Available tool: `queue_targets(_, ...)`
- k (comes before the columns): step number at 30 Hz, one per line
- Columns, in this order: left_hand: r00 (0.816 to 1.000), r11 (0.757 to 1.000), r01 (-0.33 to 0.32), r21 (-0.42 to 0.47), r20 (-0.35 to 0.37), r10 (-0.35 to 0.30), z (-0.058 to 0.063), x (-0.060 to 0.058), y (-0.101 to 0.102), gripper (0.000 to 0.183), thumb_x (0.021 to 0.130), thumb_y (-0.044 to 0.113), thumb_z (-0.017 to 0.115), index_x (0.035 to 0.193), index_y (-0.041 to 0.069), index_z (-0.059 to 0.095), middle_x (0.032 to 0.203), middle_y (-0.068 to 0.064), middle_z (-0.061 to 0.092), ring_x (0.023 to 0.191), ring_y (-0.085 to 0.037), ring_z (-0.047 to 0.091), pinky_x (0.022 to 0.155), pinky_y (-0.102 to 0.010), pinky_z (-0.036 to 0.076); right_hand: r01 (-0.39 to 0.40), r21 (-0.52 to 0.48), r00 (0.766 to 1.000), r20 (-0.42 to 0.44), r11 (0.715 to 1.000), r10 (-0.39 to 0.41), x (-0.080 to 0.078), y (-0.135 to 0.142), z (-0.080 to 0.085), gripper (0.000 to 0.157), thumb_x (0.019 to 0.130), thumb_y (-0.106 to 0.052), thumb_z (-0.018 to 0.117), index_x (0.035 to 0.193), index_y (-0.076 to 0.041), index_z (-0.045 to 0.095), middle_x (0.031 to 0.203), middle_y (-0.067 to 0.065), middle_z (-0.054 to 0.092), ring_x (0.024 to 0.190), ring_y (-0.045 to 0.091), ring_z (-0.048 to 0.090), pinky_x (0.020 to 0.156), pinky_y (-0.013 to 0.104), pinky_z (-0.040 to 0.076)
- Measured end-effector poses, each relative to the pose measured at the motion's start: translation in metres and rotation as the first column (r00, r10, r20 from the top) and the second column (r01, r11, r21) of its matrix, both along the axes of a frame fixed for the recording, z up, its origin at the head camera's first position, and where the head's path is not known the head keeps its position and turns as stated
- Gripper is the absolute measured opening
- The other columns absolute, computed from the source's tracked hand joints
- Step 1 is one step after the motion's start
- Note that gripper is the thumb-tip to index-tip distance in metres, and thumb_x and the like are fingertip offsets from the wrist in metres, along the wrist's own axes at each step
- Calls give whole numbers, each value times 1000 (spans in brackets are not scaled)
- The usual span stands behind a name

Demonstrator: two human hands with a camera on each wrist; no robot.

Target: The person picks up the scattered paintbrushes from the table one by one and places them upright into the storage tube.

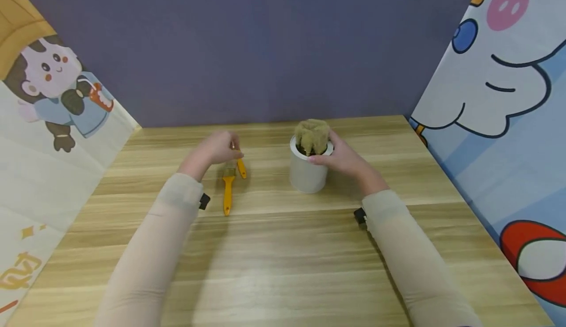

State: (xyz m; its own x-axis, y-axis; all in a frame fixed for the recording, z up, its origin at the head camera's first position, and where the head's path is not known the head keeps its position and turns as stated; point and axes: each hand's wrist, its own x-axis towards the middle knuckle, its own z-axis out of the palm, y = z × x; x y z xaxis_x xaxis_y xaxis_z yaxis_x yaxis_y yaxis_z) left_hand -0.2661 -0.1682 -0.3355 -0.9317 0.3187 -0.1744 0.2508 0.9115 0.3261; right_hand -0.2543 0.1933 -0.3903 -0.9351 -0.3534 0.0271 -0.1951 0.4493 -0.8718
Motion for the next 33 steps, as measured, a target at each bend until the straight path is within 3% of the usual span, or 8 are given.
queue_targets(3, 986, 988, -113, -107, 109, 125, -13, 2, -12, 36, 102, 43, 69, 93, 8, 65, 81, -5, 59, 72, -21, 56, 68, -38, 50, -7, 3, 1000, -8, 1000, 7, -1, 5, -2, 109, 90, -31, 85, 172, -18, 15, 175, 19, 26, 162, 41, 27, 131, 61, 22)
queue_targets(5, 960, 970, -193, -147, 175, 218, -20, 5, -15, 45, 101, 52, 67, 89, 9, 63, 76, -4, 57, 68, -20, 53, 65, -37, 48, -13, 2, 1000, -20, 1000, 13, -2, 6, -4, 108, 90, -29, 86, 172, -17, 16, 175, 19, 27, 162, 42, 27, 131, 62, 22)
queue_targets(9, 931, 942, -276, -191, 190, 311, -30, 13, -15, 51, 98, 60, 68, 90, 9, 64, 81, -5, 61, 73, -21, 55, 77, -41, 49, -33, -22, 999, -29, 999, 32, -1, 6, -7, 108, 89, -26, 86, 172, -16, 17, 174, 21, 28, 161, 43, 28, 131, 62, 24)
queue_targets(12, 931, 934, -291, -207, 163, 327, -34, 15, -14, 50, 97, 59, 68, 92, 10, 63, 86, -7, 60, 79, -23, 55, 87, -48, 50, -41, -42, 999, -26, 998, 40, -1, 6, -7, 108, 89, -24, 85, 172, -16, 17, 174, 21, 28, 161, 44, 28, 131, 62, 24)
queue_targets(18, 925, 929, -332, -166, 134, 355, -44, 13, -13, 46, 94, 53, 69, 104, 8, 63, 97, -11, 62, 85, -25, 58, 80, -42, 48, -46, -53, 999, -24, 998, 45, 0, 8, -7, 105, 90, -22, 83, 172, -16, 18, 174, 20, 29, 161, 42, 29, 131, 61, 25)
queue_targets(23, 920, 919, -353, -177, 112, 375, -48, 11, -10, 42, 94, 51, 72, 98, 10, 65, 97, -11, 66, 85, -27, 60, 88, -51, 49, -48, -47, 999, -29, 998, 46, 1, 7, -6, 107, 90, -27, 84, 172, -15, 16, 175, 20, 27, 161, 41, 29, 130, 61, 26)
queue_targets(28, 913, 910, -388, -147, 71, 401, -37, 9, -11, 37, 94, 47, 68, 83, 11, 63, 91, -10, 65, 80, -26, 59, 76, -44, 51, -44, -27, 999, -3, 999, 44, -1, 5, -3, 113, 90, -33, 84, 173, -16, 9, 177, 19, 21, 163, 41, 24, 131, 63, 23)
queue_targets(33, 920, 921, -389, 25, -50, 390, 6, 10, -2, 43, 95, 50, 69, 79, 10, 64, 76, -7, 59, 69, -23, 51, 59, -37, 44, -42, -18, 999, 11, 999, 42, -3, 4, -3, 114, 91, -34, 84, 173, -17, 7, 177, 18, 20, 163, 41, 25, 131, 62, 24)
